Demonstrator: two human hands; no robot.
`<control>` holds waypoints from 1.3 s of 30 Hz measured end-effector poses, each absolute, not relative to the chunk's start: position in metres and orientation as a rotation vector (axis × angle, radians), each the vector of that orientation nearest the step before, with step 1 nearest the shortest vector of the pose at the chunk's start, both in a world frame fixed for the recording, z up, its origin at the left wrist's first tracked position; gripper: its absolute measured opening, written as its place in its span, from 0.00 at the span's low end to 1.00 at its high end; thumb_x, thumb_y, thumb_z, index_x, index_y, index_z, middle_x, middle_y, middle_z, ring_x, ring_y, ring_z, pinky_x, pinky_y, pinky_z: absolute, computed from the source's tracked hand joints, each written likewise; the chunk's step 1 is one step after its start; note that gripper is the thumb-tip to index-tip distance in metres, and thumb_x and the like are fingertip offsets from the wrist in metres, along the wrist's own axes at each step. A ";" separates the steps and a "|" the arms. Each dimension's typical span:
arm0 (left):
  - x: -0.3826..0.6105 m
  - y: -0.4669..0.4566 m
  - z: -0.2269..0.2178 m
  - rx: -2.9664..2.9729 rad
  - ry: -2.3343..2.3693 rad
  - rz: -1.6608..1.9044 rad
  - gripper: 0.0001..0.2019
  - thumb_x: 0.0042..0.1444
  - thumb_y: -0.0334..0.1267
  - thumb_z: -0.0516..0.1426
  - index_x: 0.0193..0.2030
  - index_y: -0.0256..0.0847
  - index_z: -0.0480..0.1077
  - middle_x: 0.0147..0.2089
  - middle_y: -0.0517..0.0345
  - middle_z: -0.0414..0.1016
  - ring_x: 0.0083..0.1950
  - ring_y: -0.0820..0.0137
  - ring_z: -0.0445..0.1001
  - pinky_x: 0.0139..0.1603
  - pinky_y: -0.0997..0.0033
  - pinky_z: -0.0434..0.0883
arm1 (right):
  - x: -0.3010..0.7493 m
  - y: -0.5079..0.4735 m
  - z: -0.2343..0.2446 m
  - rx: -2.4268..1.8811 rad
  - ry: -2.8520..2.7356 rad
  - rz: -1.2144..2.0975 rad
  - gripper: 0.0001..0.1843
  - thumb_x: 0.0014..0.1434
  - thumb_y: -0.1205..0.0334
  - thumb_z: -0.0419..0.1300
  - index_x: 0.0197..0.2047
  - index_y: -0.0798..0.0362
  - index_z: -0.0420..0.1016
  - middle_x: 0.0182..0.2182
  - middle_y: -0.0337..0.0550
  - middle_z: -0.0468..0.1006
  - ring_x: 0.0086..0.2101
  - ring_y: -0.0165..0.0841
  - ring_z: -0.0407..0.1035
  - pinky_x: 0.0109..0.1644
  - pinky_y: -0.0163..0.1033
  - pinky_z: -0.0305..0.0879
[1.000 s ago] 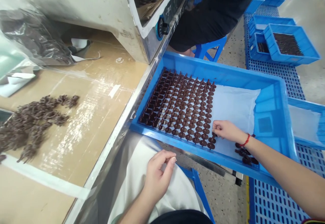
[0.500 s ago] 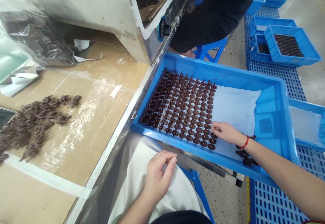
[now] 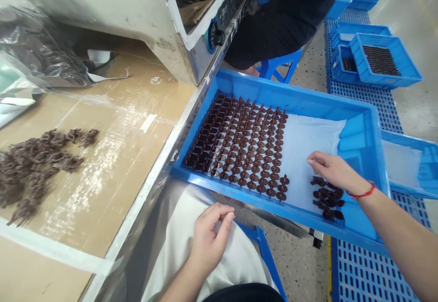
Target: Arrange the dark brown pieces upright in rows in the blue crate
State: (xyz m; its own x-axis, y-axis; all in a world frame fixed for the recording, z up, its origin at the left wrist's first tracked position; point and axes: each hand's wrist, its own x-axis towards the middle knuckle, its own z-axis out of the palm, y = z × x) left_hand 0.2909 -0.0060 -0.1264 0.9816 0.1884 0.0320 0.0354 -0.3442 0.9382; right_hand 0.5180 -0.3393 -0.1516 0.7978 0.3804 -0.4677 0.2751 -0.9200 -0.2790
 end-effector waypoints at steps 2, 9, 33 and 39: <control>0.292 -0.006 -0.127 1.921 0.153 0.161 0.05 0.65 0.32 0.56 0.40 0.41 0.74 0.30 0.62 0.73 0.32 0.72 0.72 0.35 0.75 0.68 | 0.518 -0.359 -0.143 -2.860 -0.526 0.798 0.09 0.69 0.61 0.50 0.39 0.52 0.70 0.27 0.38 0.75 0.28 0.32 0.69 0.33 0.37 0.60; 0.291 -0.007 -0.126 1.930 0.150 0.154 0.05 0.65 0.33 0.56 0.40 0.42 0.74 0.30 0.62 0.73 0.31 0.71 0.72 0.35 0.74 0.68 | 0.501 -0.372 -0.163 -3.071 -0.604 0.919 0.04 0.66 0.64 0.60 0.40 0.56 0.73 0.30 0.39 0.73 0.32 0.34 0.69 0.37 0.39 0.64; 0.289 -0.007 -0.123 1.928 0.171 0.141 0.06 0.65 0.34 0.56 0.40 0.40 0.75 0.30 0.59 0.73 0.31 0.69 0.73 0.34 0.72 0.69 | 0.534 -0.333 -0.177 -2.793 -0.699 0.777 0.14 0.72 0.56 0.53 0.50 0.55 0.74 0.35 0.41 0.77 0.35 0.32 0.72 0.44 0.40 0.68; 0.290 -0.008 -0.123 1.919 0.175 0.152 0.05 0.65 0.33 0.56 0.40 0.40 0.74 0.30 0.60 0.74 0.32 0.70 0.73 0.35 0.73 0.69 | 0.531 -0.314 -0.187 -2.618 -0.831 0.889 0.16 0.71 0.55 0.56 0.36 0.56 0.75 0.29 0.38 0.76 0.30 0.30 0.71 0.41 0.39 0.69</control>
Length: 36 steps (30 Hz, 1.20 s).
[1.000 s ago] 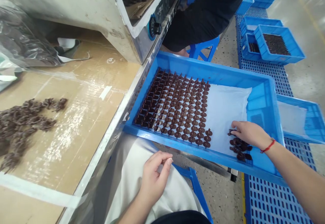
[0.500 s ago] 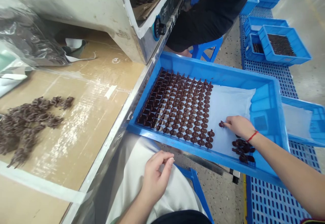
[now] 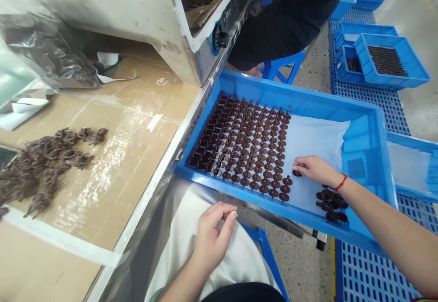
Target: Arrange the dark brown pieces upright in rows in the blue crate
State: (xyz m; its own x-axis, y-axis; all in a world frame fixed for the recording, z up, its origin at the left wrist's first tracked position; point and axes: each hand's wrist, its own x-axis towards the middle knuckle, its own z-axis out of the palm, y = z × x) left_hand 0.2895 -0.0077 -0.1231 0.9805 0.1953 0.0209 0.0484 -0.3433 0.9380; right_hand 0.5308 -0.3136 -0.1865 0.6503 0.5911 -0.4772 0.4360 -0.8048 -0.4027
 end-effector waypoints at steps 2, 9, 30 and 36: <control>0.290 -0.008 -0.123 1.918 0.176 0.149 0.05 0.65 0.33 0.56 0.40 0.40 0.74 0.31 0.60 0.74 0.32 0.70 0.73 0.36 0.72 0.68 | 0.526 -0.306 -0.189 -2.592 -0.837 0.886 0.15 0.72 0.55 0.55 0.36 0.56 0.75 0.29 0.37 0.75 0.29 0.30 0.70 0.40 0.38 0.68; 0.290 -0.007 -0.124 1.920 0.168 0.147 0.05 0.65 0.33 0.56 0.40 0.40 0.74 0.31 0.59 0.74 0.32 0.69 0.72 0.35 0.72 0.68 | 0.521 -0.290 -0.193 -2.588 -0.835 0.827 0.19 0.71 0.52 0.55 0.33 0.56 0.72 0.25 0.36 0.71 0.27 0.30 0.67 0.38 0.38 0.67; 0.291 -0.008 -0.121 1.934 0.162 0.165 0.06 0.64 0.33 0.56 0.39 0.40 0.74 0.30 0.59 0.74 0.31 0.69 0.72 0.34 0.72 0.69 | 0.516 -0.293 -0.188 -2.624 -0.782 0.753 0.15 0.73 0.55 0.49 0.48 0.56 0.71 0.28 0.38 0.74 0.29 0.32 0.70 0.38 0.39 0.67; 0.291 -0.007 -0.121 1.930 0.174 0.163 0.06 0.64 0.33 0.56 0.39 0.40 0.74 0.29 0.59 0.74 0.31 0.68 0.73 0.34 0.72 0.69 | 0.533 -0.344 -0.167 -2.841 -0.651 0.711 0.12 0.69 0.61 0.50 0.45 0.56 0.73 0.31 0.42 0.76 0.31 0.33 0.70 0.37 0.38 0.63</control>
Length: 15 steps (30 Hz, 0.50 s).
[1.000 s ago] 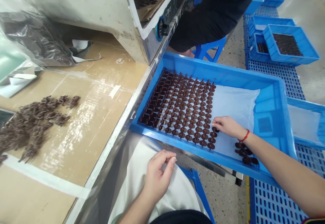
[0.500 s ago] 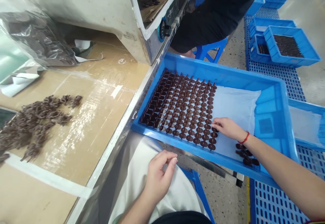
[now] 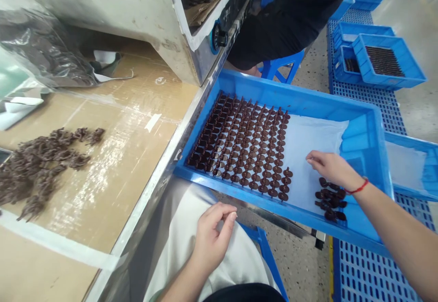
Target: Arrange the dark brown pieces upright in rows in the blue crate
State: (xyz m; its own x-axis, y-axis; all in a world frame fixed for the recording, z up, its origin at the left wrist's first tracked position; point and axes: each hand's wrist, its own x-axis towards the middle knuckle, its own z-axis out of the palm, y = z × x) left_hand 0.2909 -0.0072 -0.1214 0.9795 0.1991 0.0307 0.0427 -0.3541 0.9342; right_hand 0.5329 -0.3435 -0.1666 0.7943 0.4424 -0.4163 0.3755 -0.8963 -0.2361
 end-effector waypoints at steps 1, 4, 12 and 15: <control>0.291 -0.007 -0.122 1.928 0.170 0.163 0.05 0.64 0.33 0.56 0.39 0.40 0.74 0.29 0.59 0.74 0.31 0.69 0.73 0.34 0.72 0.69 | 0.534 -0.354 -0.164 -2.875 -0.639 0.746 0.10 0.68 0.62 0.52 0.43 0.56 0.73 0.31 0.42 0.76 0.31 0.33 0.70 0.37 0.38 0.63; 0.291 -0.007 -0.124 1.928 0.164 0.162 0.05 0.64 0.33 0.56 0.39 0.40 0.74 0.29 0.60 0.73 0.31 0.70 0.73 0.34 0.72 0.69 | 0.531 -0.376 -0.161 -2.934 -0.615 0.936 0.06 0.66 0.63 0.58 0.39 0.56 0.74 0.28 0.39 0.75 0.28 0.32 0.69 0.34 0.36 0.62; 0.292 -0.007 -0.124 1.921 0.170 0.156 0.05 0.65 0.33 0.56 0.39 0.40 0.74 0.30 0.60 0.74 0.32 0.70 0.73 0.35 0.72 0.69 | 0.514 -0.382 -0.173 -2.931 -0.645 1.126 0.07 0.62 0.67 0.64 0.32 0.56 0.72 0.27 0.36 0.70 0.30 0.31 0.66 0.38 0.38 0.65; 0.292 -0.007 -0.123 1.916 0.168 0.159 0.05 0.64 0.33 0.56 0.39 0.40 0.74 0.30 0.60 0.74 0.32 0.70 0.73 0.35 0.73 0.69 | 0.522 -0.376 -0.178 -2.871 -0.533 1.067 0.09 0.67 0.63 0.60 0.35 0.57 0.73 0.28 0.36 0.71 0.30 0.31 0.68 0.38 0.38 0.67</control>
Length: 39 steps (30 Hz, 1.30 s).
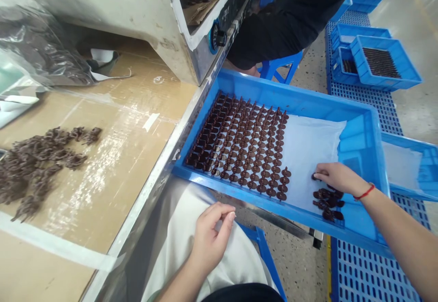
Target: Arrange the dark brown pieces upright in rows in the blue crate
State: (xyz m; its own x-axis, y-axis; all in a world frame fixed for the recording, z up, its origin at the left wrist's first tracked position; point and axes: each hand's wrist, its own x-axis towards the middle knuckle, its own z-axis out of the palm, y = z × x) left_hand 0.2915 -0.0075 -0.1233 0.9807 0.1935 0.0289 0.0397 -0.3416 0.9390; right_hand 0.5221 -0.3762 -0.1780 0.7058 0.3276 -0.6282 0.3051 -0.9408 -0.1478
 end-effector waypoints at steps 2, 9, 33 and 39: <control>0.292 -0.007 -0.123 1.916 0.167 0.157 0.05 0.64 0.32 0.56 0.40 0.40 0.74 0.30 0.60 0.74 0.32 0.70 0.73 0.35 0.74 0.69 | 0.529 -0.369 -0.184 -2.801 -0.430 1.045 0.10 0.69 0.60 0.58 0.37 0.57 0.73 0.29 0.37 0.73 0.29 0.29 0.69 0.37 0.36 0.68; 0.290 -0.008 -0.123 1.914 0.167 0.159 0.05 0.64 0.32 0.56 0.40 0.40 0.74 0.31 0.60 0.74 0.32 0.70 0.73 0.35 0.73 0.69 | 0.542 -0.342 -0.203 -2.577 -0.298 0.997 0.15 0.72 0.55 0.55 0.37 0.57 0.72 0.26 0.35 0.72 0.24 0.27 0.68 0.32 0.34 0.69; 0.288 -0.006 -0.125 1.912 0.170 0.152 0.06 0.65 0.33 0.56 0.40 0.40 0.74 0.31 0.60 0.73 0.32 0.71 0.72 0.35 0.73 0.67 | 0.542 -0.302 -0.211 -2.508 -0.792 0.733 0.16 0.70 0.51 0.55 0.38 0.55 0.70 0.29 0.37 0.70 0.28 0.30 0.66 0.38 0.39 0.66; 0.289 -0.008 -0.126 1.915 0.166 0.162 0.05 0.65 0.33 0.56 0.40 0.41 0.74 0.31 0.60 0.74 0.32 0.71 0.72 0.35 0.74 0.67 | 0.539 -0.300 -0.208 -2.532 -0.787 0.740 0.16 0.71 0.51 0.55 0.40 0.56 0.71 0.30 0.38 0.71 0.29 0.30 0.67 0.39 0.39 0.67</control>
